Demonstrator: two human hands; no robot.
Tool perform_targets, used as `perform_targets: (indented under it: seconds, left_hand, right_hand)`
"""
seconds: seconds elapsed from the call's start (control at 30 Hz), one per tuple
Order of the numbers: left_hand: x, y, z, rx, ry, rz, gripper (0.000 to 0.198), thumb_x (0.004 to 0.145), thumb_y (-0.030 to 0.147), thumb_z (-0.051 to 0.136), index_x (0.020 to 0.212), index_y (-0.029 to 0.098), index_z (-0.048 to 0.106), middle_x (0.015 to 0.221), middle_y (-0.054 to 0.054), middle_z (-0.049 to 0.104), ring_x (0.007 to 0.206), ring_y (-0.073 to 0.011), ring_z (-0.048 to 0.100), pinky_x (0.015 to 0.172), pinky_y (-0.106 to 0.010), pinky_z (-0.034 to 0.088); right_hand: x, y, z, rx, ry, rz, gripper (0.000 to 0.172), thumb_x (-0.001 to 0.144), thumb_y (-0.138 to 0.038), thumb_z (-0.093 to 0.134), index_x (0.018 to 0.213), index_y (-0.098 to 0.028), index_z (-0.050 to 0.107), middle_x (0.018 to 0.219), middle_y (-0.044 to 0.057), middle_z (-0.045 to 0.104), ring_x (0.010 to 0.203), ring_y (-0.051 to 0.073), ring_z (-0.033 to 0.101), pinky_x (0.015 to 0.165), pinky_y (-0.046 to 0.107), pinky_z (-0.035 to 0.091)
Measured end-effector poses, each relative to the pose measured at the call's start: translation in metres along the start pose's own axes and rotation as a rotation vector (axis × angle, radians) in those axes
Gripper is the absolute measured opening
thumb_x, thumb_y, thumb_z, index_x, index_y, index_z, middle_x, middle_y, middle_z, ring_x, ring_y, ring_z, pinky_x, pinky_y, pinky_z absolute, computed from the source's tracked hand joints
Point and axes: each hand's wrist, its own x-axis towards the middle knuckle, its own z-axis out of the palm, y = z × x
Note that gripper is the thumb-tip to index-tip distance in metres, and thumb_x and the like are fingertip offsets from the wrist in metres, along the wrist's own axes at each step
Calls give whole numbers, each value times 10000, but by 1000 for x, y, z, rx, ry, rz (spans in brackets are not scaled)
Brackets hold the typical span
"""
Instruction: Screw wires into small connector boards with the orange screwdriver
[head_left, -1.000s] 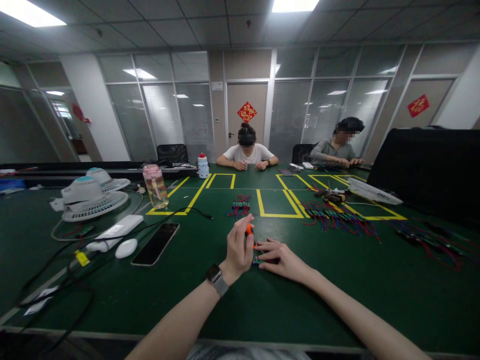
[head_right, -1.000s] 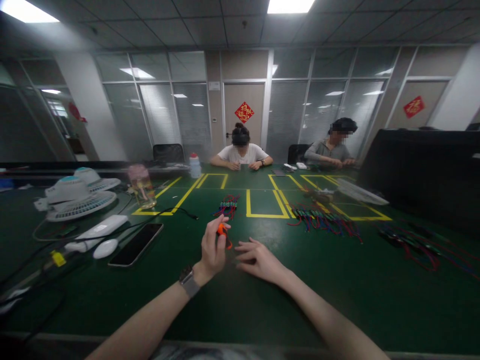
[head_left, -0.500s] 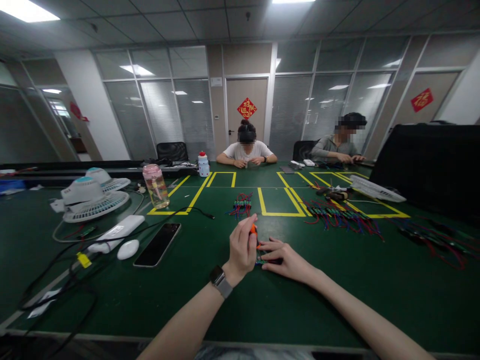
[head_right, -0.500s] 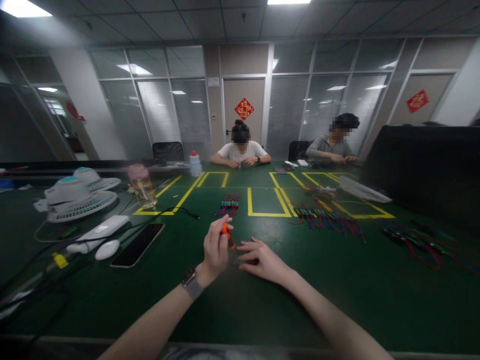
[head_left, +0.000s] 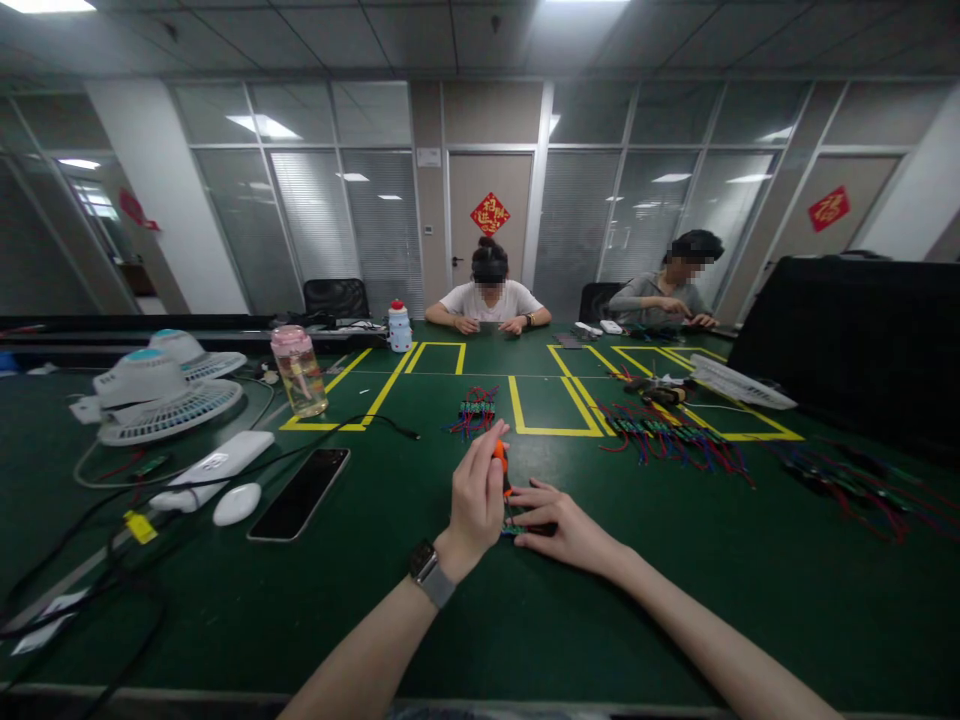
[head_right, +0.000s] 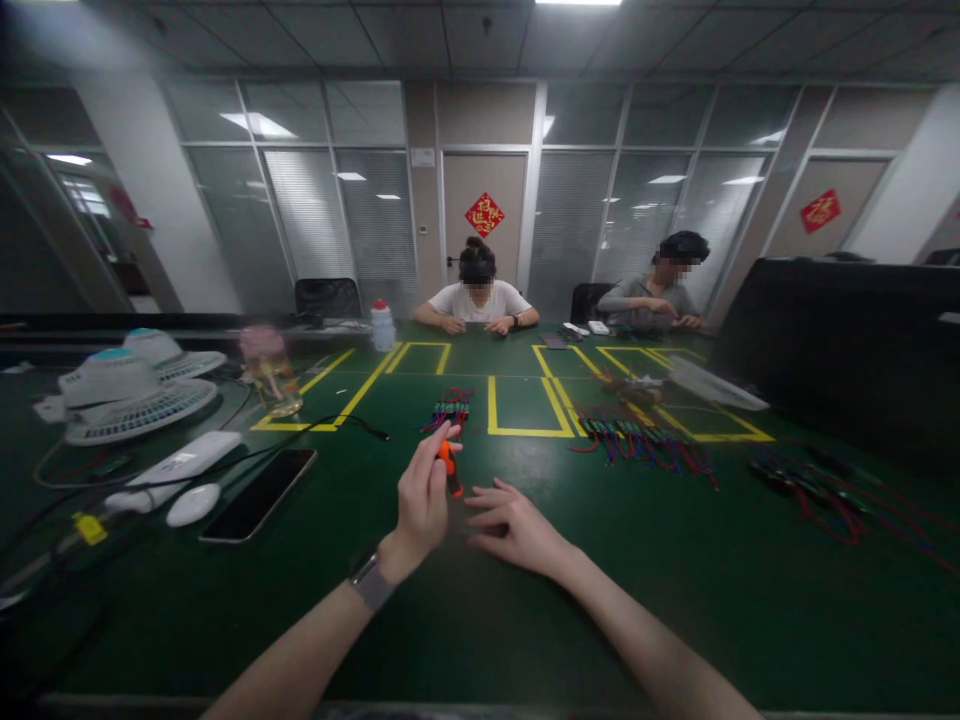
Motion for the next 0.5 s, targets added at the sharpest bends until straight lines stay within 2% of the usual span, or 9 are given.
perform_targets:
  seconds: [0.17,0.3,0.4,0.5]
  left_hand:
    - [16,6,-6,-161,-90,-175,338,963,226,397,1258,184,555,1227,-116,626,1072,-193,622,954,-358,495]
    - [25,10,-9,-399,-151,-331,317,936,256,472,1220,170,582,1162,-116,662,958,-185,675,858,-330,546]
    - [28,11,-9,-446,-156,-343,294,919,263,504,1174,160,607,1088,-109,679,925,-183,679,828,-316,555]
    - [28,10,-9,-377,-144,-295,245,898,258,545,1109,179,642,1019,-81,666,881,-165,661,786,-286,547]
  right_hand:
    - [1,2,3,53,60,37,306,749,-400,739,1029,-276,731,1206,85,660,1192,285,562,1098,562,278]
    - [1,4,2,76,44,31,322,750,-412,734,1044,-280,725,1224,83,649,1184,273,569,1107,552,267]
    - [1,5,0,93,31,21,324,763,-430,718,1054,-286,720,1231,81,645,1185,269,569,1109,549,262]
    - [3,6,-1,99,30,21,305,772,-438,708,1033,-281,730,1219,82,652,1191,277,562,1102,552,271]
